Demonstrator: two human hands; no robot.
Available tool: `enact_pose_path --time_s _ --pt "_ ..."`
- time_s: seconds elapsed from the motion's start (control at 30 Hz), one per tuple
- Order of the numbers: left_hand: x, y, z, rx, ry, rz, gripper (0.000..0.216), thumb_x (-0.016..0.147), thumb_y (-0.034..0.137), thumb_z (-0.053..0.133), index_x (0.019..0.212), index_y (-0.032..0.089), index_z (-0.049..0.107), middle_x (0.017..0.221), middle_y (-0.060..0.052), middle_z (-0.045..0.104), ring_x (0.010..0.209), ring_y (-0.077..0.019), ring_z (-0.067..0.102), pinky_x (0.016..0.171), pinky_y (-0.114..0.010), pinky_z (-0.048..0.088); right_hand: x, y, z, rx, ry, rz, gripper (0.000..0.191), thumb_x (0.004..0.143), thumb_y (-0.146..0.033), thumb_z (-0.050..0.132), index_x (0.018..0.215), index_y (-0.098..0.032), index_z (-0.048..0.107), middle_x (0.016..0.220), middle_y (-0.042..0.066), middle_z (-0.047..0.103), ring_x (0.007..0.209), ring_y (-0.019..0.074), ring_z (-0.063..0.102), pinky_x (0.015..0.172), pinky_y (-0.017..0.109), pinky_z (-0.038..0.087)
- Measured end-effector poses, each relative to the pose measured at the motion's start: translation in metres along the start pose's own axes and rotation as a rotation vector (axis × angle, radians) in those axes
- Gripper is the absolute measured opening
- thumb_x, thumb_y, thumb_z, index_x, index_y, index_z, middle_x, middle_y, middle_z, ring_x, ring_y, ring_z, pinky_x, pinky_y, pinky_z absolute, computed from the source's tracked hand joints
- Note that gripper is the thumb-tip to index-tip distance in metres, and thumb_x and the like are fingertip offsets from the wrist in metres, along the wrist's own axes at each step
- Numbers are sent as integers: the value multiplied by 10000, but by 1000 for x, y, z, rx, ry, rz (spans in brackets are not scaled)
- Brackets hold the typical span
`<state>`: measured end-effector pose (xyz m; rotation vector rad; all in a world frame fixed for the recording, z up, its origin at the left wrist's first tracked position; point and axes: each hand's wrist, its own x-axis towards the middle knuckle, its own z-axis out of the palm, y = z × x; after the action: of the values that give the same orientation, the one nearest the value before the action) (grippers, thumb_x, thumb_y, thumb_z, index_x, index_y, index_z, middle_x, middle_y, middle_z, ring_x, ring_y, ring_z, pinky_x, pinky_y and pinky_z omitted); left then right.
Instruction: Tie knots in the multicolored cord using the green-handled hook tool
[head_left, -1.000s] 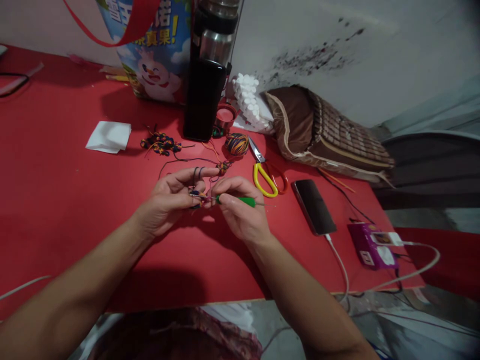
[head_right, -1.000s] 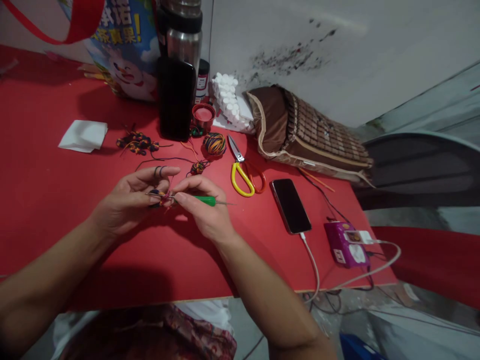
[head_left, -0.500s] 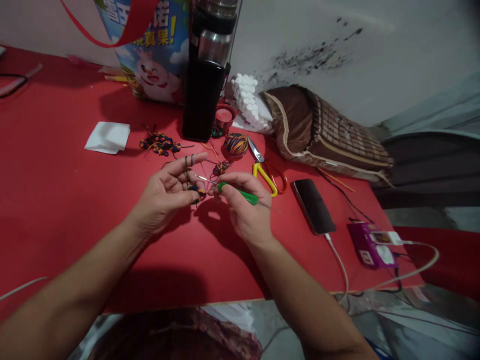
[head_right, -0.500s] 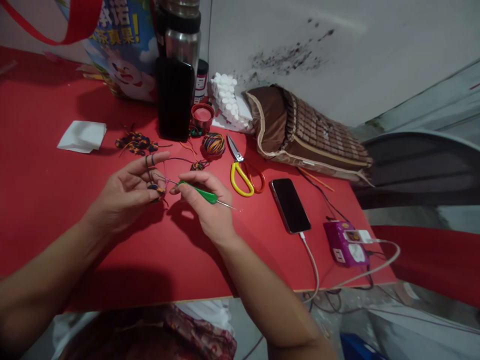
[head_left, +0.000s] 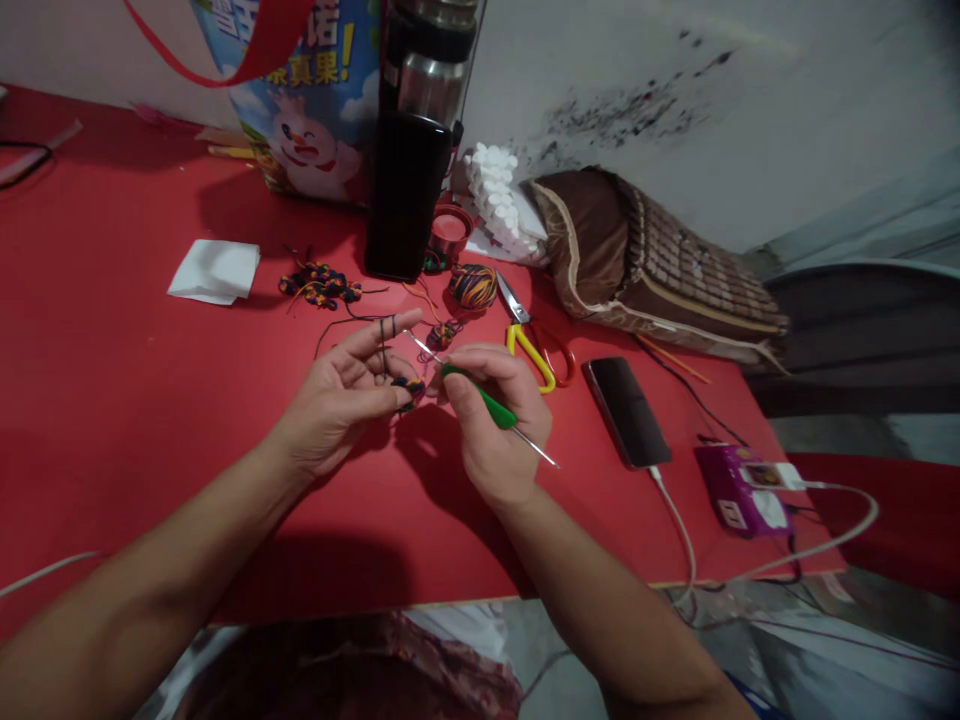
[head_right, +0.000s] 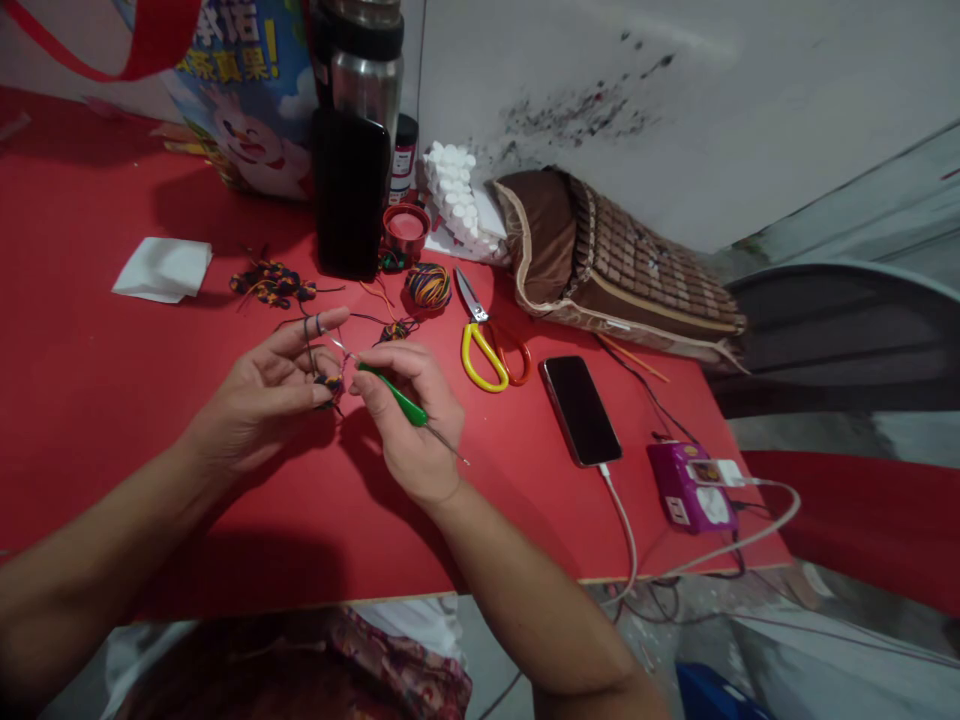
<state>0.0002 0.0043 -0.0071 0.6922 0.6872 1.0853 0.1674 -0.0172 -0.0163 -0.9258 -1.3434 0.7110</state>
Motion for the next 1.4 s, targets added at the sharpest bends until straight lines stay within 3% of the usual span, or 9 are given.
enact_pose_path --time_s 0.13,0.27,0.43,0.53,0.7,0.83,0.97,1.17,1.4 --pt "-2 4 1 107 -25 35 699 703 54 885 1372 203 748 796 6 730 688 -118 647 648 -212 540 3 -1 -4 -11 -93 29 72 993 -226 751 999 -291 782 951 2 740 810 144 702 733 303 600" --pt "-6 6 6 270 42 101 685 758 46 843 1411 213 723 822 20 690 631 -97 607 583 -206 505 1 2 -5 -180 -63 -31 120 1014 -202 714 1064 -293 773 969 8 752 865 163 697 809 339 584" --pt "-7 1 10 143 55 46 626 758 94 872 1361 184 731 818 14 695 702 -122 676 663 -221 558 -5 3 -4 -302 -49 -169 263 1024 -211 707 1257 -326 748 1082 34 778 999 203 712 900 386 587" --pt "-4 2 6 40 34 -20 510 736 92 856 1237 165 791 833 -2 706 713 -112 666 671 -211 554 -3 6 -8 -207 -75 -112 270 1011 -307 746 1278 -344 764 1084 37 788 930 209 717 854 398 601" --pt "1 8 -4 127 -85 11 476 732 104 792 1200 181 838 823 -23 693 729 -133 631 636 -223 523 3 15 -13 158 -237 176 245 1065 -469 644 1187 -323 797 932 20 795 717 165 700 686 352 604" --pt "0 10 -5 239 -86 54 528 731 75 806 1246 187 811 816 -6 672 753 -126 621 683 -215 505 5 14 -10 103 -271 61 198 1064 -399 656 1189 -338 797 1035 26 802 865 181 743 815 389 634" --pt "-2 10 -1 336 -109 40 583 706 48 795 1274 177 776 835 -4 676 745 -125 609 678 -217 482 2 8 -4 -37 -235 -65 153 979 -258 771 1112 -335 783 1028 19 798 1004 203 740 935 409 617" --pt "-2 9 -1 307 -123 70 484 706 30 810 1169 171 804 826 -2 659 750 -115 606 661 -194 492 0 -2 -1 -44 -193 40 99 945 -231 769 1010 -297 736 1011 16 770 952 187 727 883 371 614" --pt "0 4 3 34 -6 28 558 713 106 905 1249 182 770 895 -3 653 693 -117 619 611 -238 570 -1 7 3 102 32 223 105 910 -292 825 967 -278 737 949 2 729 872 165 676 812 320 587"
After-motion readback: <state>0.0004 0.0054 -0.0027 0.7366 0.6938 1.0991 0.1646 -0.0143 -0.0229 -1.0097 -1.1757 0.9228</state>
